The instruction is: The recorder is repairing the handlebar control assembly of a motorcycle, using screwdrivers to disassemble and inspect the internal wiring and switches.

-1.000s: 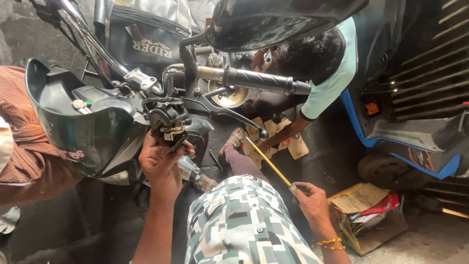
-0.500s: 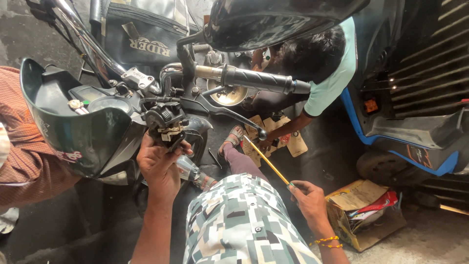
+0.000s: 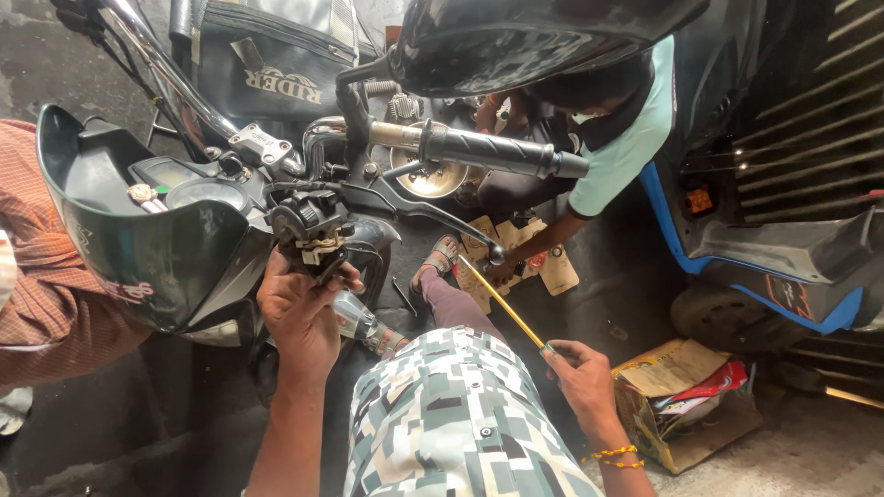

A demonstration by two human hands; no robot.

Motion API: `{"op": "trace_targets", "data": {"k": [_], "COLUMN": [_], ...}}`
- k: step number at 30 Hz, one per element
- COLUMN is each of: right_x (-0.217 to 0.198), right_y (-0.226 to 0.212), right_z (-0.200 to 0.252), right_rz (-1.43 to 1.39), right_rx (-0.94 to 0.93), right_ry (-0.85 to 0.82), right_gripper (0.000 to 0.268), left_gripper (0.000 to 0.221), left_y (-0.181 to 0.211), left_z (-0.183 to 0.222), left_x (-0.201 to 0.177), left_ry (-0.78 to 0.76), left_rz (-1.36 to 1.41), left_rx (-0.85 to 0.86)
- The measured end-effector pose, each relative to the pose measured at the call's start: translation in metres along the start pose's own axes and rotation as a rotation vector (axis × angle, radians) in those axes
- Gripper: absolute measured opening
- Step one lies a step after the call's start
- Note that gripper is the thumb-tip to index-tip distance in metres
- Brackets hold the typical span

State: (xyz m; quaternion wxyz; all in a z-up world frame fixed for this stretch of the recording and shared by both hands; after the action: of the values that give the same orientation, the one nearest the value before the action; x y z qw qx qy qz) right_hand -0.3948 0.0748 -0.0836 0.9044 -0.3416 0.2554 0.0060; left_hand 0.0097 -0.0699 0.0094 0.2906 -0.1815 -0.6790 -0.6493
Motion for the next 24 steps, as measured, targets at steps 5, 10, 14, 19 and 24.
{"op": "trace_targets", "data": {"k": [5,10,14,19,24], "right_x": [0.000,-0.002,-0.010,-0.032,-0.079], "right_y": [-0.011,-0.028,-0.042,-0.073,-0.137], "right_z": [0.006,0.012,0.013,0.027,0.070], "right_rz": [0.042,0.103,0.109,0.099,0.172], "right_rx": [-0.030,-0.074,-0.199,-0.304,-0.467], "right_ry": [-0.016,-0.010,-0.041,-0.067,0.072], "right_gripper": [0.031,0.032,0.031,0.030,0.028], "left_gripper": [0.046,0.049,0.052,0.049,0.035], "left_y": [0.007,0.009,0.011,-0.003,-0.022], "left_z": [-0.004,-0.009,-0.009,-0.011,-0.008], "left_x": [0.010,0.011,0.016,0.007,-0.022], "left_ry": [-0.021,-0.039,-0.029,0.081,0.142], "left_rz": [0.112,0.221,0.254,0.326,0.055], "left_rx": [-0.017,-0.061,-0.148,-0.244,-0.256]}}
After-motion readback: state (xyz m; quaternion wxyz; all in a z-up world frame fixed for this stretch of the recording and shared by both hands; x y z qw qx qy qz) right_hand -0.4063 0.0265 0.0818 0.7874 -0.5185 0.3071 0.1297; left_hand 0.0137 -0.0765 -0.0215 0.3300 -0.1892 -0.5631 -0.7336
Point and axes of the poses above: each hand's wrist, its own z-axis away from the middle knuckle, its own x-axis out of the palm, y = z × x, the point moved 7 cm from there along -z, towards the middle knuckle, and after that the axes turned 4 degrees about -z, right-handed, at the moved point
